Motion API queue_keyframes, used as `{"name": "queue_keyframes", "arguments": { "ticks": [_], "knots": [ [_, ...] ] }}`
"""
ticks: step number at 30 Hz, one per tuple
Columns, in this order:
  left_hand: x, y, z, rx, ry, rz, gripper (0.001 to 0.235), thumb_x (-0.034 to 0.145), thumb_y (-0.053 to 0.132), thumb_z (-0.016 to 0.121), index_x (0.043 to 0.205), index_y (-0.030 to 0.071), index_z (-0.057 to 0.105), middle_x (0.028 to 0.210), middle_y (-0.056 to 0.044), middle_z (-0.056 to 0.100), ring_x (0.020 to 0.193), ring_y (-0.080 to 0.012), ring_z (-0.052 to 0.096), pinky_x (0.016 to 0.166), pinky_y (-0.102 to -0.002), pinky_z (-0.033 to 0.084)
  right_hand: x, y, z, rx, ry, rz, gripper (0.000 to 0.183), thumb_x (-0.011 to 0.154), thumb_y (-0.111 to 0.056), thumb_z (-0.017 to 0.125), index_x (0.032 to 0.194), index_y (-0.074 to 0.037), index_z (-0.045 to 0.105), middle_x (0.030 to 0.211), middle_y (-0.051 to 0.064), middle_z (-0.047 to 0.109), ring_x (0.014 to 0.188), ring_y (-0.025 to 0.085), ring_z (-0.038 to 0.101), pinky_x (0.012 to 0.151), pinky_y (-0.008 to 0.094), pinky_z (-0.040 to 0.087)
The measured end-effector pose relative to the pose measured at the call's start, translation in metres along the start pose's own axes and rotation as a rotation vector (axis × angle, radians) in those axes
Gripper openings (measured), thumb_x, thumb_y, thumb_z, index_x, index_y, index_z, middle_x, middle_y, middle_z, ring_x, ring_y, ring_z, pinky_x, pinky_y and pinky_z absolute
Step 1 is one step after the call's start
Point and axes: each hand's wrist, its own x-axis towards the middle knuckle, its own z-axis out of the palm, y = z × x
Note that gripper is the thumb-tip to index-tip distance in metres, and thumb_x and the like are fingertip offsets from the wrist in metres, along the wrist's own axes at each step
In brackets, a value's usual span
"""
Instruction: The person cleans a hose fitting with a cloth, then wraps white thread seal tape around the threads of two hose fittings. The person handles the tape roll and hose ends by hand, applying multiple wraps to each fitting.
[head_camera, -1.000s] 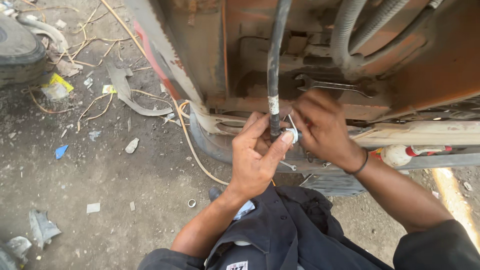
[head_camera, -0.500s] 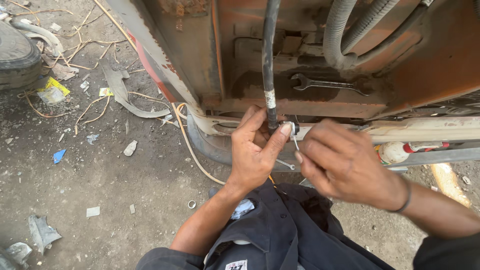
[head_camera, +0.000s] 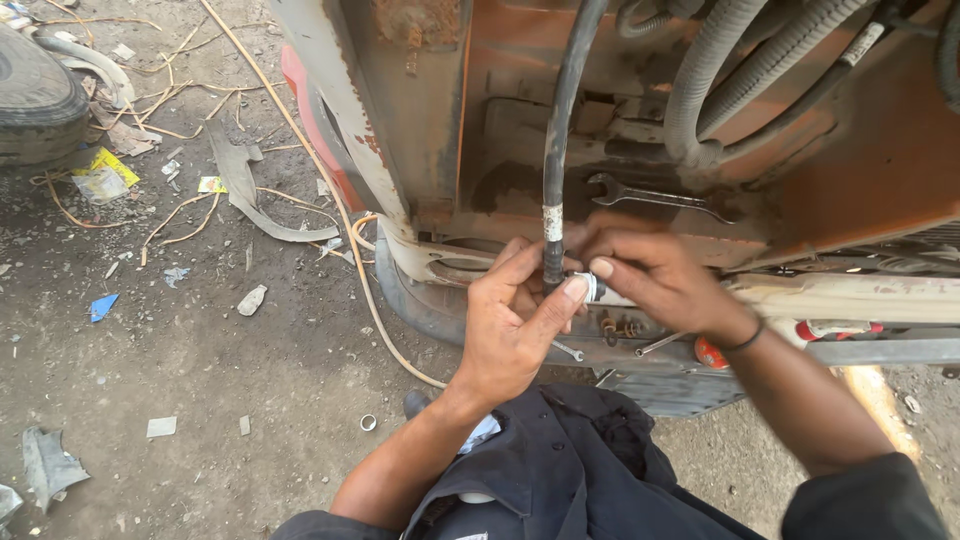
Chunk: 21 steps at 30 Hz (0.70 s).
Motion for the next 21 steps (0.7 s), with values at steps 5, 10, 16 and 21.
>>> {"name": "queue_keyframes", "arguments": {
  "ticks": [5, 10, 16, 21],
  "knots": [
    [0.005, -0.010, 0.000, -0.030, 0.027, 0.014, 0.024, 0.100, 0.006, 0.069, 0.120, -0.007, 0.065, 0.104, -0.003, 0.056, 0.082, -0.0078, 0.063, 0.066, -0.023, 0.051, -0.021, 0.020, 0.040, 0.375, 0.267, 0.256, 0.031, 0.104, -0.023, 0.051, 0.114, 0.002, 0.066, 0.102, 0.005, 0.063, 0.067, 0.010, 0.057, 0.052, 0.023, 0.045],
    [0.013, -0.019, -0.001, -0.040, 0.040, -0.005, 0.027, 0.100, 0.006, 0.069, 0.122, -0.005, 0.061, 0.104, -0.005, 0.061, 0.079, -0.0089, 0.063, 0.067, -0.023, 0.054, -0.036, 0.018, 0.065, 0.533, 0.350, 0.378, 0.026, 0.106, -0.019, 0.052, 0.103, 0.005, 0.062, 0.089, 0.008, 0.064, 0.062, 0.010, 0.056, 0.051, 0.025, 0.044],
    [0.023, -0.028, 0.000, 0.046, 0.078, -0.004, 0.024, 0.099, 0.008, 0.069, 0.118, -0.003, 0.061, 0.103, -0.003, 0.062, 0.082, -0.0077, 0.063, 0.066, -0.024, 0.056, -0.046, 0.004, 0.068, 0.380, 0.346, 0.494, 0.023, 0.099, -0.019, 0.050, 0.100, 0.000, 0.064, 0.084, 0.004, 0.062, 0.054, 0.009, 0.049, 0.046, 0.025, 0.041],
    [0.027, -0.028, -0.001, 0.143, 0.083, 0.066, 0.022, 0.101, 0.008, 0.070, 0.119, -0.002, 0.063, 0.101, -0.002, 0.060, 0.081, -0.0075, 0.061, 0.067, -0.023, 0.051, -0.050, -0.005, 0.071, 0.215, 0.324, 0.477, 0.023, 0.101, -0.017, 0.053, 0.090, 0.000, 0.064, 0.072, 0.003, 0.057, 0.061, 0.013, 0.047, 0.056, 0.028, 0.040]
  ]
}}
